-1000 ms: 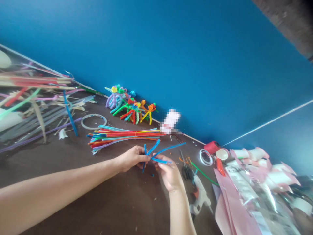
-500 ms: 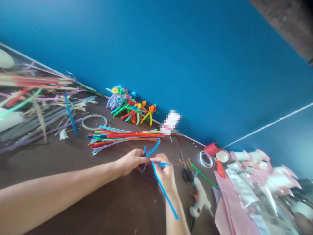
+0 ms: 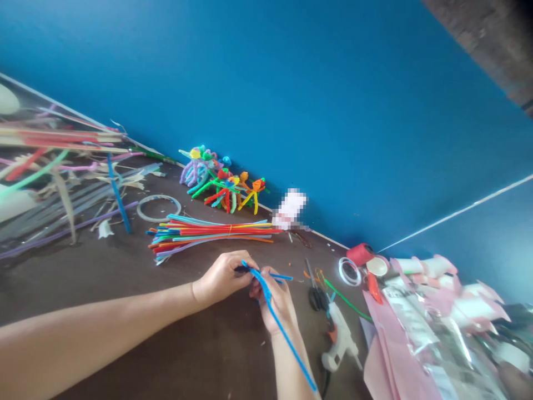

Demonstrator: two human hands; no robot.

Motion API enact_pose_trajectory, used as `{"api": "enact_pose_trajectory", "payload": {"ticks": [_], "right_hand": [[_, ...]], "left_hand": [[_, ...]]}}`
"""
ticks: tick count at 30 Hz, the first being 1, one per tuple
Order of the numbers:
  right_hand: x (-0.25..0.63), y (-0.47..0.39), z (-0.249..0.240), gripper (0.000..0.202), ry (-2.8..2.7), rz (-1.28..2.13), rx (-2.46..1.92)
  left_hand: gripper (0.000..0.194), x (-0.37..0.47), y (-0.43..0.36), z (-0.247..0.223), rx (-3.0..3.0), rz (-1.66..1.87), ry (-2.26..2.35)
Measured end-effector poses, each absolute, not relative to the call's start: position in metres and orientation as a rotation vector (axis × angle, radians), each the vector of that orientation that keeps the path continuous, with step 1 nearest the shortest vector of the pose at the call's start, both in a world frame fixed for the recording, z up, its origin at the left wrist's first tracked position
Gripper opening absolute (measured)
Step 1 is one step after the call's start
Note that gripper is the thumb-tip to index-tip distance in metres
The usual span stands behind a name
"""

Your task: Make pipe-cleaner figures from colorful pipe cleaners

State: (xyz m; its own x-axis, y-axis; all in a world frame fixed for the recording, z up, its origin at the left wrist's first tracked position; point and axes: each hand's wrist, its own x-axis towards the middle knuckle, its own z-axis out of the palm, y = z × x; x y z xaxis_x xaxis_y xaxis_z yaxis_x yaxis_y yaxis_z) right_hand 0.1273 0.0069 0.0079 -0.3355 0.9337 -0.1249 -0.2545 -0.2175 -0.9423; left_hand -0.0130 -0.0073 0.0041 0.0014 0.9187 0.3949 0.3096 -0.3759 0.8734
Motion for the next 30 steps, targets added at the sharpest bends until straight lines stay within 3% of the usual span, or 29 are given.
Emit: {"api": "enact_pose_trajectory", "payload": {"ticks": [14,22,26,30], "right_hand": [[0.136,0.004,0.033,0.007,-1.915,1.014,-0.971],[0.135,0.002,0.033,0.01,-1.98,0.925,-0.96],[0.137,0.003,0.029,0.009,-1.922,0.562,-0.979],[0.14,0.001,0.03,0.005,-1.751,0.331,-1.083]], "left_hand": [[0.011,-0.021,0.003,0.006,0.584,0.846,0.757],[0.016,-0.022,0.0,0.004,0.619,0.868,0.725],[0.022,-0.02,0.0,0.006,0.562,0.854,0.623],[0.023,-0.013,-0.002,0.009,0.632,1.257,0.783]]}}
